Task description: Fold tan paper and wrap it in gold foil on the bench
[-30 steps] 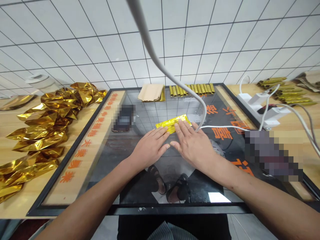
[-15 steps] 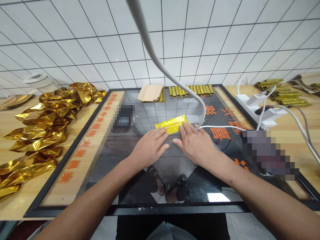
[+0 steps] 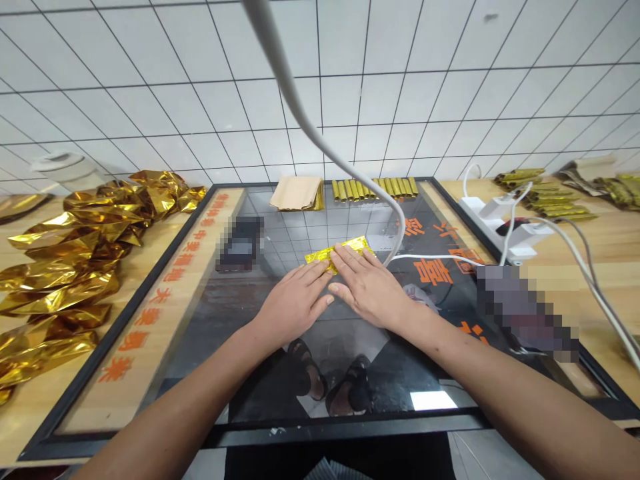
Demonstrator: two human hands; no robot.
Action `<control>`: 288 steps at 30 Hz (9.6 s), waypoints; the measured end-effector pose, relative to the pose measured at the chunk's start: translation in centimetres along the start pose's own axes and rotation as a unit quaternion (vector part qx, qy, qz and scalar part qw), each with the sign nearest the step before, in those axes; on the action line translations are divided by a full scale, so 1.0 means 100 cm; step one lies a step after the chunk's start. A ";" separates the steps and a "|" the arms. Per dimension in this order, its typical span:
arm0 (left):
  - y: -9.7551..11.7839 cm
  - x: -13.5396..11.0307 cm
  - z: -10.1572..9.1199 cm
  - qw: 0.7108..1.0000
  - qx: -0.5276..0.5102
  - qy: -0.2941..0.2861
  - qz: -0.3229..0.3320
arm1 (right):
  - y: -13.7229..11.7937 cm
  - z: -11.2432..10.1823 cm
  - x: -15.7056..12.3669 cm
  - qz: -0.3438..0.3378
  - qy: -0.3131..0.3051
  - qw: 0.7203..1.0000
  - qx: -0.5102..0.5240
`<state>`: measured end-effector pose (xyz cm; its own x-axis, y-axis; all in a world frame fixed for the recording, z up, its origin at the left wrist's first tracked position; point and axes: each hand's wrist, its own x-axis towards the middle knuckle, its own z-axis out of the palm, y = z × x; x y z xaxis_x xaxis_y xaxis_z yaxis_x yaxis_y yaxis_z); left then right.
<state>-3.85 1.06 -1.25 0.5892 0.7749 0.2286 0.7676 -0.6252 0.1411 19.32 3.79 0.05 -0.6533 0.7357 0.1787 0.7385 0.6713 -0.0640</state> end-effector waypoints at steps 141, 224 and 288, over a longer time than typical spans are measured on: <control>-0.005 -0.003 0.002 1.000 -0.009 -0.004 -0.009 | 0.025 0.009 0.006 0.126 0.023 0.992 0.013; -0.027 0.008 0.010 0.971 -0.138 0.152 -0.118 | 0.040 0.019 0.019 0.046 0.143 0.977 0.153; -0.012 0.004 -0.037 0.996 -0.025 0.087 0.022 | 0.038 0.003 0.009 0.145 0.153 0.915 0.343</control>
<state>-5.51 1.77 2.21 0.5660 0.7217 0.3985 0.7256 -0.6655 0.1747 21.48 7.09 -0.33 -0.2911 0.9031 0.3158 0.5258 0.4268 -0.7358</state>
